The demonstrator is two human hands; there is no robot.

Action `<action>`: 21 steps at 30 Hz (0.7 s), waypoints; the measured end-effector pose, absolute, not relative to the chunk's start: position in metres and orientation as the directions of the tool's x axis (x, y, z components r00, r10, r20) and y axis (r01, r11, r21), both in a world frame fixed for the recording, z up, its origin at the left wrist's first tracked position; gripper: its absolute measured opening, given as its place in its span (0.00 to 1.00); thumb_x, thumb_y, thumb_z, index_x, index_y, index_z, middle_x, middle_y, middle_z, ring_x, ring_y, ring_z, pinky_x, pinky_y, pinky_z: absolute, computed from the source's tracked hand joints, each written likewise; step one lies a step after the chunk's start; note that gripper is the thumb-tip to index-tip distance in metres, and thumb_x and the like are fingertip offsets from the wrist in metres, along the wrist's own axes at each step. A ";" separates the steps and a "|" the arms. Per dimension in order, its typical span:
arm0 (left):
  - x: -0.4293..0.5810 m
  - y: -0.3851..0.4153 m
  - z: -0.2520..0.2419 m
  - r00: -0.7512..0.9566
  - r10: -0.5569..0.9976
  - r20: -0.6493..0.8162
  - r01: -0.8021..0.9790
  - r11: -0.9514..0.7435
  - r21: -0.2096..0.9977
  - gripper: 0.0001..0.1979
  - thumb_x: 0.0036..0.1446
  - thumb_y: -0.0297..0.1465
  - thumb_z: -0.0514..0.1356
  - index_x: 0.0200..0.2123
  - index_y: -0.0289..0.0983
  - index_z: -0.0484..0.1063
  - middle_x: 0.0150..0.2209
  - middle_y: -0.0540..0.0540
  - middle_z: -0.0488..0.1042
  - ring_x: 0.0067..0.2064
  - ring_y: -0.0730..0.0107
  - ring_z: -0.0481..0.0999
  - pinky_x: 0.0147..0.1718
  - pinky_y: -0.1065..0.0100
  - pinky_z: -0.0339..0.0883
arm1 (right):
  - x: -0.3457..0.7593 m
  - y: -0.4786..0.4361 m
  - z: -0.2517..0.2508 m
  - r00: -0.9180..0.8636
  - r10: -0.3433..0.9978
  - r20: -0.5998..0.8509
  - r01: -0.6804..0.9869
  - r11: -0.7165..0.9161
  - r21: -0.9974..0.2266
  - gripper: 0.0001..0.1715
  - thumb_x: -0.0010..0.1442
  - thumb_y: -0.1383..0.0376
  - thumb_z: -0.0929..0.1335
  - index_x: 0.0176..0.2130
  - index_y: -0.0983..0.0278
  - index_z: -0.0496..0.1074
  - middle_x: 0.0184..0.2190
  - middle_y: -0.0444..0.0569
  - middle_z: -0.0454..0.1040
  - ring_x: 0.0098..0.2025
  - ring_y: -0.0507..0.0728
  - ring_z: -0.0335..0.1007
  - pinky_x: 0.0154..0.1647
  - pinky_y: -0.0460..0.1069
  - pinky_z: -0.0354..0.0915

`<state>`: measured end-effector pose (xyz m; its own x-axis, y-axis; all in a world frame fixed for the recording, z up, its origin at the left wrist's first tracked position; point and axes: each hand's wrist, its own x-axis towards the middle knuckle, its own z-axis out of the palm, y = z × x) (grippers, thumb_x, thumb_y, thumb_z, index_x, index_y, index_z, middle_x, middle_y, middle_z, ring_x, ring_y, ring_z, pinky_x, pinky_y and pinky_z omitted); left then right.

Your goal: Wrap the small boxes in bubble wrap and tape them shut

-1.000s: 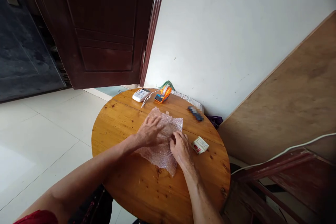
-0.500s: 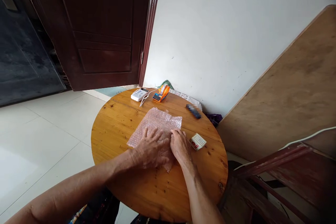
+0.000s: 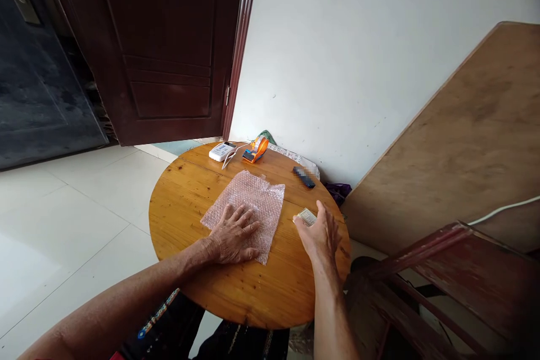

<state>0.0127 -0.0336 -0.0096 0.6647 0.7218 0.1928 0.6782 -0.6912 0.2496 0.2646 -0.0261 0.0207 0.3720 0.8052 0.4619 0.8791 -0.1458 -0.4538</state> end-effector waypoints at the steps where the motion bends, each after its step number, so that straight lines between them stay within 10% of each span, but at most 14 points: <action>1: 0.012 -0.034 -0.010 0.664 0.722 0.195 0.679 -0.691 0.247 0.38 0.59 0.57 0.51 0.65 0.41 0.59 0.69 0.35 0.54 0.70 0.36 0.47 0.62 0.29 0.37 | 0.270 -0.028 0.014 0.376 0.828 0.416 0.868 -0.158 -0.471 0.41 0.51 0.56 0.68 0.62 0.65 0.62 0.59 0.65 0.66 0.57 0.75 0.63 0.54 0.66 0.58; 10: 0.014 -0.036 -0.004 0.657 0.722 0.219 0.663 -0.691 0.289 0.39 0.57 0.58 0.54 0.65 0.41 0.60 0.69 0.34 0.54 0.69 0.37 0.49 0.63 0.31 0.38 | 0.253 -0.027 0.000 0.325 0.808 0.491 0.714 0.130 -0.688 0.27 0.53 0.57 0.67 0.52 0.62 0.71 0.45 0.55 0.78 0.44 0.63 0.75 0.46 0.57 0.70; 21: -0.036 -0.040 0.003 0.535 0.806 0.252 0.726 -0.592 0.350 0.25 0.57 0.43 0.61 0.55 0.39 0.70 0.62 0.37 0.66 0.64 0.46 0.61 0.64 0.39 0.47 | 0.174 -0.006 0.005 -0.108 0.873 0.475 0.697 0.407 -0.590 0.31 0.51 0.71 0.66 0.55 0.60 0.69 0.52 0.52 0.74 0.56 0.61 0.69 0.59 0.58 0.64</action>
